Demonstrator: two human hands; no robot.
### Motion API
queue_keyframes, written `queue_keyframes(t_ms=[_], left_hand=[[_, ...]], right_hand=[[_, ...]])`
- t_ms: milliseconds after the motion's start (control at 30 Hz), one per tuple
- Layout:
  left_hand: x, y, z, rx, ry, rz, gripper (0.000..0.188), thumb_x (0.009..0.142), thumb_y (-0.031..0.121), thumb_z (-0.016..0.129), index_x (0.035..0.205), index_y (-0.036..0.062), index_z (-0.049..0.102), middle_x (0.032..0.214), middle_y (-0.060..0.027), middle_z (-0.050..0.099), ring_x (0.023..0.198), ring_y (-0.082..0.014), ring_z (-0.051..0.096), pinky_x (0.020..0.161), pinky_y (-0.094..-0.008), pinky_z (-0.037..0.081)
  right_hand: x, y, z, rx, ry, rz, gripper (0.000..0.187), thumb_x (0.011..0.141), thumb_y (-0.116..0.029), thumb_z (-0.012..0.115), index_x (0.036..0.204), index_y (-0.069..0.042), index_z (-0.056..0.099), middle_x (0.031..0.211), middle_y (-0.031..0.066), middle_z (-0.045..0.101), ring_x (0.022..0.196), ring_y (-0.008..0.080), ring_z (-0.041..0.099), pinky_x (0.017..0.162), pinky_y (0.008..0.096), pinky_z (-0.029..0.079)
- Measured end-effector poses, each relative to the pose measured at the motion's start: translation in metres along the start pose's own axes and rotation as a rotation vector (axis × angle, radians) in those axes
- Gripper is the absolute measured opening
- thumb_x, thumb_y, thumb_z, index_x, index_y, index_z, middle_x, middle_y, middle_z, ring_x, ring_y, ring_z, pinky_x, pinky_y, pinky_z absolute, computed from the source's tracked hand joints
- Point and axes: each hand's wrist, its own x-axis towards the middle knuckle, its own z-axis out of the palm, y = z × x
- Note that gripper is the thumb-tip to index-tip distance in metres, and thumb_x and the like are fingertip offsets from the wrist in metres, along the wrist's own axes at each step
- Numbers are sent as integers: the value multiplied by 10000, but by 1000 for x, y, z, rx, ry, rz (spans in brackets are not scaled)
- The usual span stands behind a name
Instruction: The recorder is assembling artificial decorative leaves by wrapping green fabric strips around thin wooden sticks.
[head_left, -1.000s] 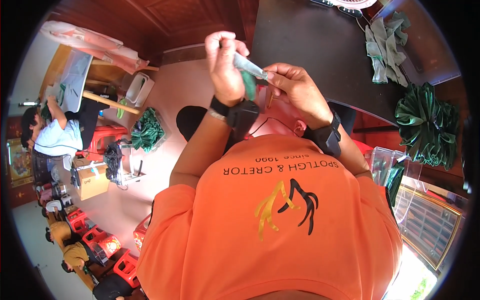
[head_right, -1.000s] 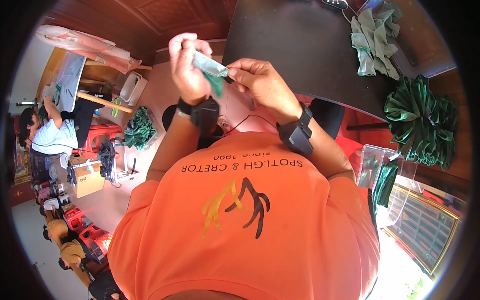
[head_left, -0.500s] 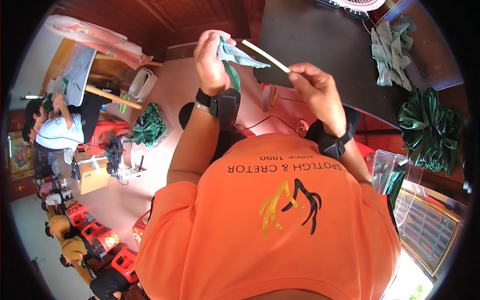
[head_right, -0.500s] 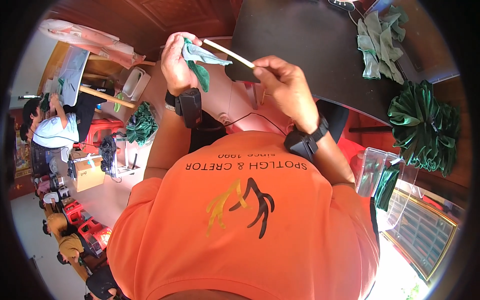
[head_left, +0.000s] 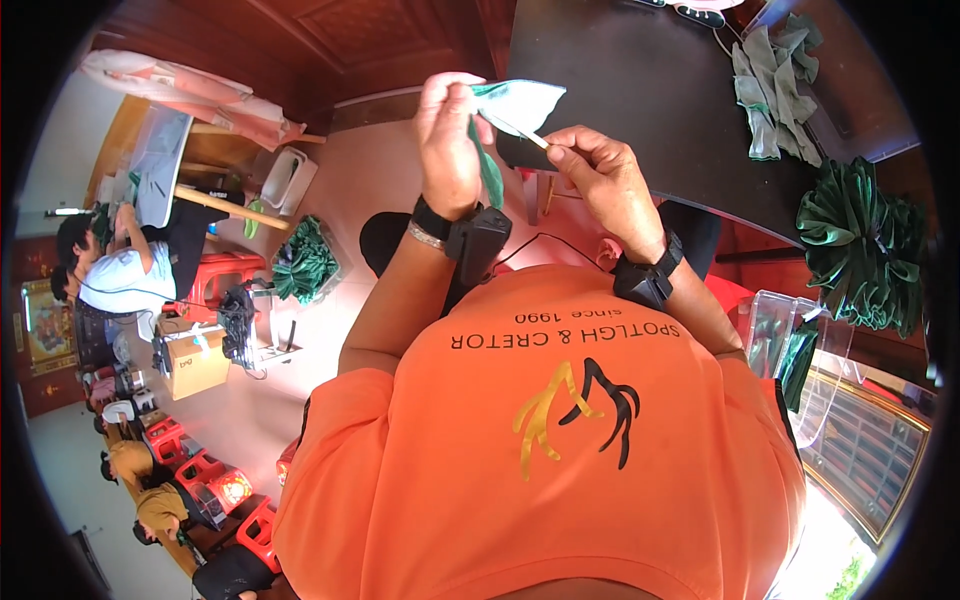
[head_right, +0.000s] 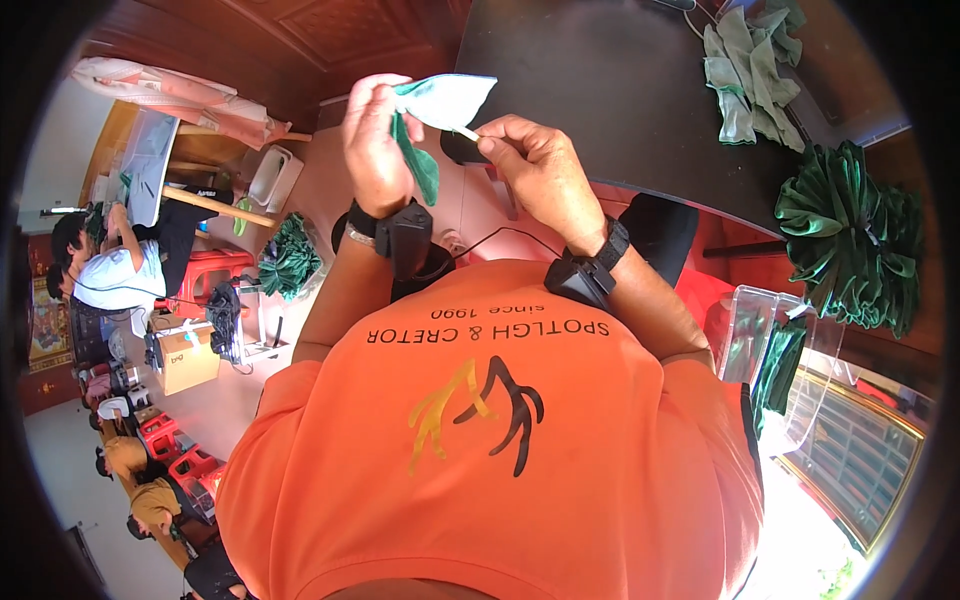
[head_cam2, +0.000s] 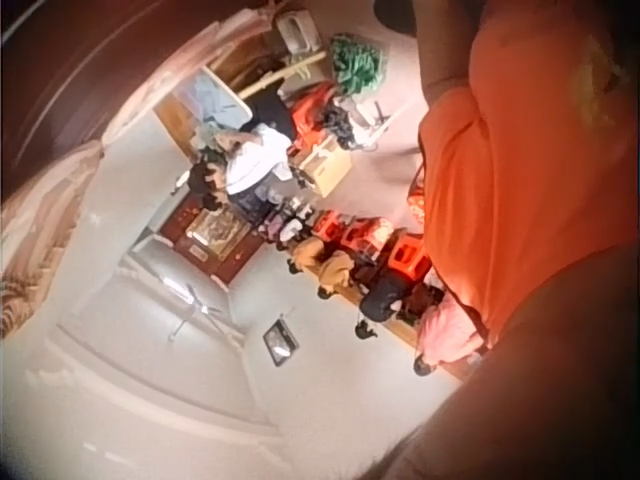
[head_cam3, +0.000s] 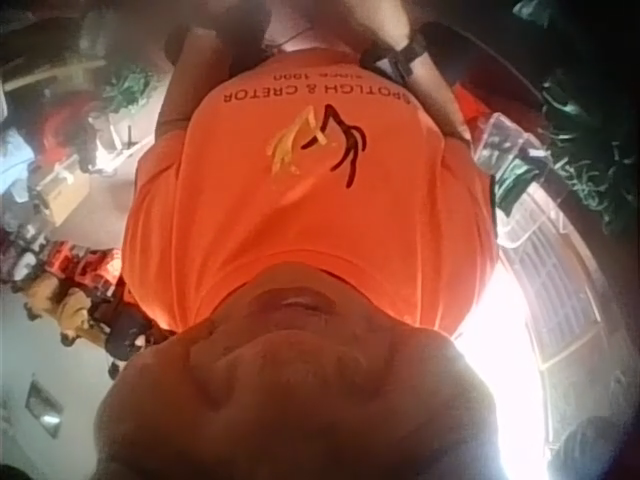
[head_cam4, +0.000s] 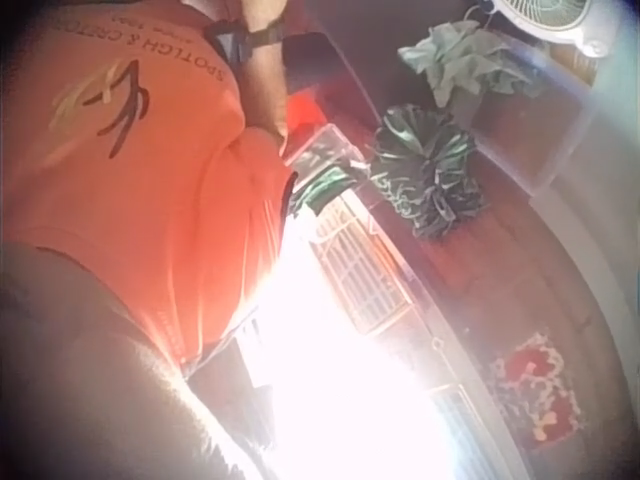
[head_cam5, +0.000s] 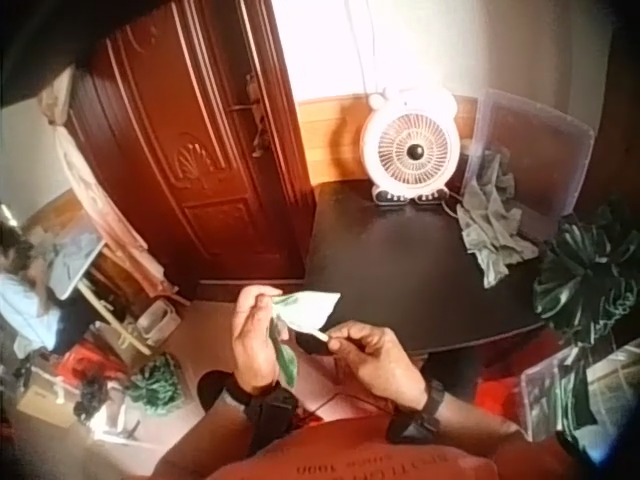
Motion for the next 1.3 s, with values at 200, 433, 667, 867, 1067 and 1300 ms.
queue_keyframes(t_ms=[200,433,667,867,1067,1300], left_hand=[[-9,-9,10,57,-117,27,256,929,172,463,1152,54,416,771,-20,515,553,-49,407,481,-189,340],[-4,4,-1,-266,63,-164,305,944,269,379,1047,24,528,851,-46,580,669,-90,508,580,-207,403],[4,16,-7,-28,67,-66,227,944,238,434,929,53,564,730,10,529,590,-49,447,517,-177,360],[12,19,-16,-16,146,-27,230,942,234,422,935,52,562,764,-6,552,601,-52,461,513,-178,357],[5,21,-16,42,-22,-72,243,934,232,422,959,44,573,806,-4,559,668,-49,480,555,-182,361],[-15,7,11,-9,-96,-82,165,917,201,466,1007,65,494,767,-17,538,572,-35,430,488,-175,341]], right_hand=[[-2,1,-6,569,-268,310,146,906,-124,545,975,-3,589,648,-32,473,543,21,359,390,171,249],[0,5,8,656,-270,354,157,909,-137,547,995,-16,599,675,-29,484,526,17,355,404,157,229],[-10,4,16,339,-129,189,150,918,-147,543,991,-44,624,624,-52,487,552,14,396,476,171,297],[-23,8,13,315,-84,77,112,913,-110,545,954,-37,618,627,-65,467,535,6,377,473,170,316],[-19,4,13,279,-86,85,104,909,-94,546,945,-37,624,623,-70,466,548,6,389,468,174,317],[-19,7,15,366,-84,111,108,912,-105,544,951,-46,626,637,-71,478,545,5,371,470,167,298]])
